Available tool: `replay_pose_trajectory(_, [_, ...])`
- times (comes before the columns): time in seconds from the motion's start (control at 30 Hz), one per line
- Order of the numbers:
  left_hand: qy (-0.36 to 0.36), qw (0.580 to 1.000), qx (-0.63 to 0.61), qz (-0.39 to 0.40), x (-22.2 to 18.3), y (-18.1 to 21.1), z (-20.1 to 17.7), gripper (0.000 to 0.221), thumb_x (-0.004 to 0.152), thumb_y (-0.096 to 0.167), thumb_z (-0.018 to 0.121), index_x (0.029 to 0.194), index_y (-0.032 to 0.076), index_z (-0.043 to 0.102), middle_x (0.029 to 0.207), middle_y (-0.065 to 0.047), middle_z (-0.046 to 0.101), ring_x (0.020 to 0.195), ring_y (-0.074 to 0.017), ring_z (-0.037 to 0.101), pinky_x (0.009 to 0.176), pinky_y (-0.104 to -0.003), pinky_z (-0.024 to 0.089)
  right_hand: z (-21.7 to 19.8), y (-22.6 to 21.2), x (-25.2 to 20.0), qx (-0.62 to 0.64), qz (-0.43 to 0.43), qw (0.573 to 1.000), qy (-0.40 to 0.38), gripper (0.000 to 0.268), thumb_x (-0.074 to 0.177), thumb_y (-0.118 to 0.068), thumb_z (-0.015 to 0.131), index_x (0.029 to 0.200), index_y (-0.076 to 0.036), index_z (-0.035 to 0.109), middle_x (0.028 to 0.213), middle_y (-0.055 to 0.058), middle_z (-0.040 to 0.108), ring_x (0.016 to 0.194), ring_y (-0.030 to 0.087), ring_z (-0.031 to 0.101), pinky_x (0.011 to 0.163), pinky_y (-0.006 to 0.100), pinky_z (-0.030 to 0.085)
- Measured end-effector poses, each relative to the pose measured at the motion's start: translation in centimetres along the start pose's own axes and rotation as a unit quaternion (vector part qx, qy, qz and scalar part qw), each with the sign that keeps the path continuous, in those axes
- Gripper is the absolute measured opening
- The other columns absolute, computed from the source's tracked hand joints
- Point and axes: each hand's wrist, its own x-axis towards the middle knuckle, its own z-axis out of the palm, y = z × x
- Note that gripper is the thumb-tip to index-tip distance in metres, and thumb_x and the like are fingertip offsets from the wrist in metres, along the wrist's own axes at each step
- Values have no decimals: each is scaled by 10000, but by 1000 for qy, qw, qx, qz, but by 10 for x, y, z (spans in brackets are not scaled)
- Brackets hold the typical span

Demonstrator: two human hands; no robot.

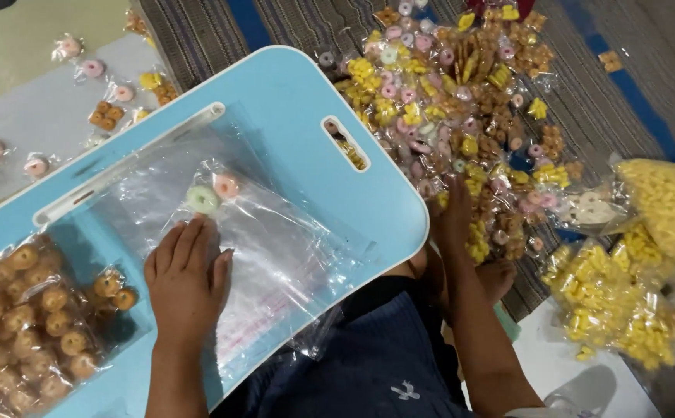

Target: The person picks up several small donut-shaped toys from the table and places them into clear plastic bags, then smooths the bags out on the table surface.

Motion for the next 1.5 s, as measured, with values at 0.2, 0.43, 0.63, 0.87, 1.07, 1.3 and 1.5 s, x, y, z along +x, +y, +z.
replay_pose_trajectory(0.2, [10, 1000, 0, 10, 2, 1, 0, 490, 966, 282, 644, 1402, 59, 645, 1432, -77, 653, 1372, -289, 543, 1119, -439, 357, 50, 79, 2, -310, 169, 865, -357, 877, 930, -590, 447, 1656, -270, 74, 1715, 191, 82, 1558, 440, 90, 1173, 688, 141])
replay_pose_trajectory(0.43, [-3, 1000, -21, 3, 6, 2, 2, 499, 933, 274, 662, 1391, 76, 652, 1447, -66, 638, 1363, -285, 543, 1128, -436, 352, 45, 33, 101, -206, 152, 956, -144, 87, 916, -172, 661, 949, -178, 741, 1416, 76, 440, 1344, 353, 360, 1093, 573, 281])
replay_pose_trajectory(0.63, [-7, 1000, -29, -1, 7, -1, 1, 497, 935, 287, 661, 1386, 78, 653, 1449, -63, 636, 1368, -281, 536, 1140, -434, 345, 66, 47, 107, -147, 219, 943, -201, 193, 957, -130, 554, 1084, -65, 683, 1353, 121, 508, 1127, 310, 449, 915, 586, 395])
replay_pose_trajectory(0.87, [-56, 998, 29, 4, -5, -17, 11, 458, 1042, 336, 576, 1470, 175, 585, 1550, -16, 555, 1480, -256, 428, 1246, -584, 121, -28, -101, 81, 305, 429, 838, 142, 494, 690, -16, 567, 1100, -167, 800, 1117, 71, 789, 1138, 235, 742, 912, 259, 667])
replay_pose_trajectory(1.07, [-131, 989, 61, -15, -10, -22, 11, 631, 907, 160, 634, 1528, 172, 522, 1613, -8, 484, 1551, -295, 342, 1210, -753, 29, -59, -91, 61, 617, 260, 740, 57, 247, 871, -106, 625, 1045, 57, 694, 1011, 195, 716, 900, 261, 739, 866, 393, 685])
replay_pose_trajectory(1.3, [-121, 992, 17, -26, -49, 17, -15, 694, 898, 234, 678, 1549, 122, 465, 1604, -131, 442, 1516, -411, 319, 1201, -705, 124, -78, -228, 59, 209, 112, 900, -366, 306, 908, -72, 609, 1122, -130, 819, 505, 23, 549, 481, 73, 454, 469, 217, 449])
replay_pose_trajectory(1.5, [-126, 977, -162, 58, -103, 42, -24, 671, 892, 530, 695, 1444, 166, 578, 1611, -99, 419, 1534, -426, 241, 1222, -657, 109, -86, -250, 62, -13, 47, 920, -390, 771, 860, -214, 772, 1580, -217, 496, 1380, 261, 570, 1157, 478, 614, 927, 540, 522])
